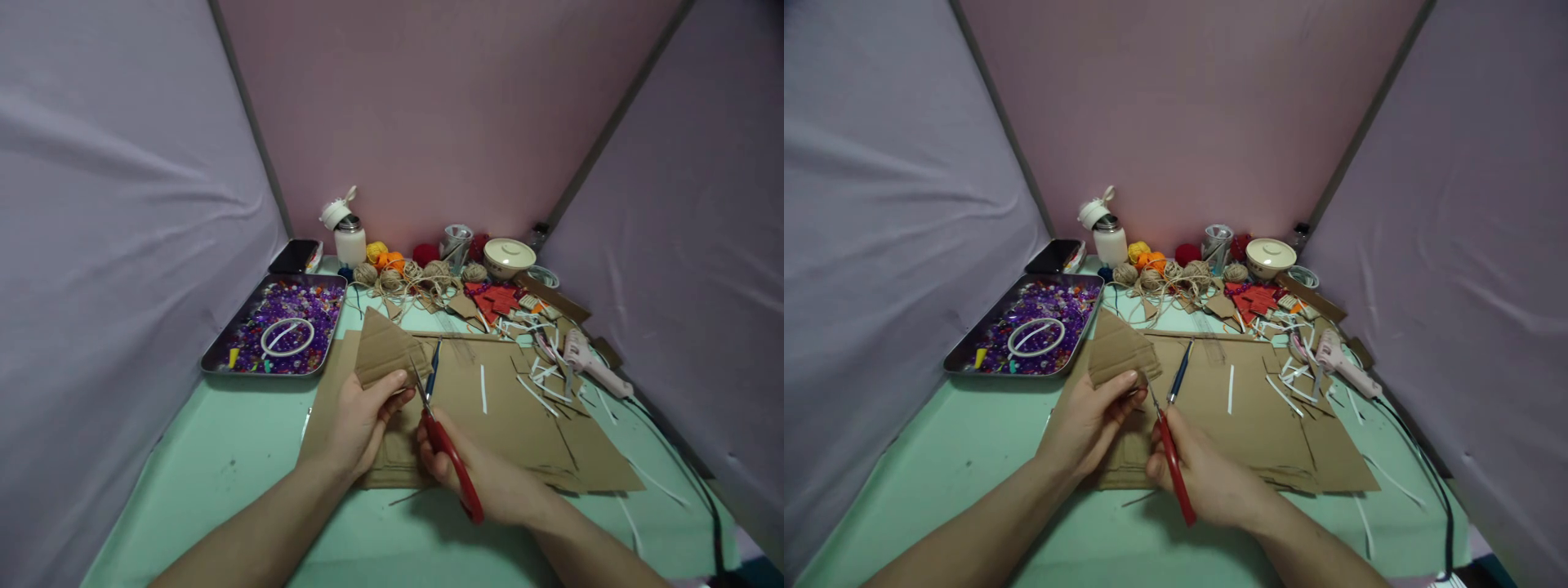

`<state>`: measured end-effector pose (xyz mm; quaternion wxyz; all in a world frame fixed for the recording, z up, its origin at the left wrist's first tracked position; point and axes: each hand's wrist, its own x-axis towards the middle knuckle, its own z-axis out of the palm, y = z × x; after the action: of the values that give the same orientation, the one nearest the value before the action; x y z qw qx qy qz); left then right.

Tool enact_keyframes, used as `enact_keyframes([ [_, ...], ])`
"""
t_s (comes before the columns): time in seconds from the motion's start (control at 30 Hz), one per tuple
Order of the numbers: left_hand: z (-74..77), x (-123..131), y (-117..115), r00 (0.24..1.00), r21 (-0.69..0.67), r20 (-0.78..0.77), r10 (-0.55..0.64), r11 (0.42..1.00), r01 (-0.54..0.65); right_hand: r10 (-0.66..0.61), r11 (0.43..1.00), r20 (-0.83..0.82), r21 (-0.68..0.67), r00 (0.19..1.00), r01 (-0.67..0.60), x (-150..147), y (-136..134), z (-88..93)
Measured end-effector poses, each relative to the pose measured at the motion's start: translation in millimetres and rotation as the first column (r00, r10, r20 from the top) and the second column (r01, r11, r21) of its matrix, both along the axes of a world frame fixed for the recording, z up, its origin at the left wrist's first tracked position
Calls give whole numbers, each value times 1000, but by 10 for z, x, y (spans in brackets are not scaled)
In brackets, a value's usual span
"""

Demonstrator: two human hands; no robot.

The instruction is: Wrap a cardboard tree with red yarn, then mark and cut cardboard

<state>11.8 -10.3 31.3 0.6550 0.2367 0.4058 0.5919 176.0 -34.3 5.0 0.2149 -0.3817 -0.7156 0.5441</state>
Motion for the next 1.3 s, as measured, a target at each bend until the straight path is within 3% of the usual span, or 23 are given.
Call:
enact_keyframes([
  [0.3,26,4,-7,998,49,-38,45,998,-43,16,1000,46,23,999,-17,5,-26,25],
  [1.3,-32,10,0,993,23,-119,24,1000,-21,-55,998,-49,-20,997,54,-74,-28,-12],
])
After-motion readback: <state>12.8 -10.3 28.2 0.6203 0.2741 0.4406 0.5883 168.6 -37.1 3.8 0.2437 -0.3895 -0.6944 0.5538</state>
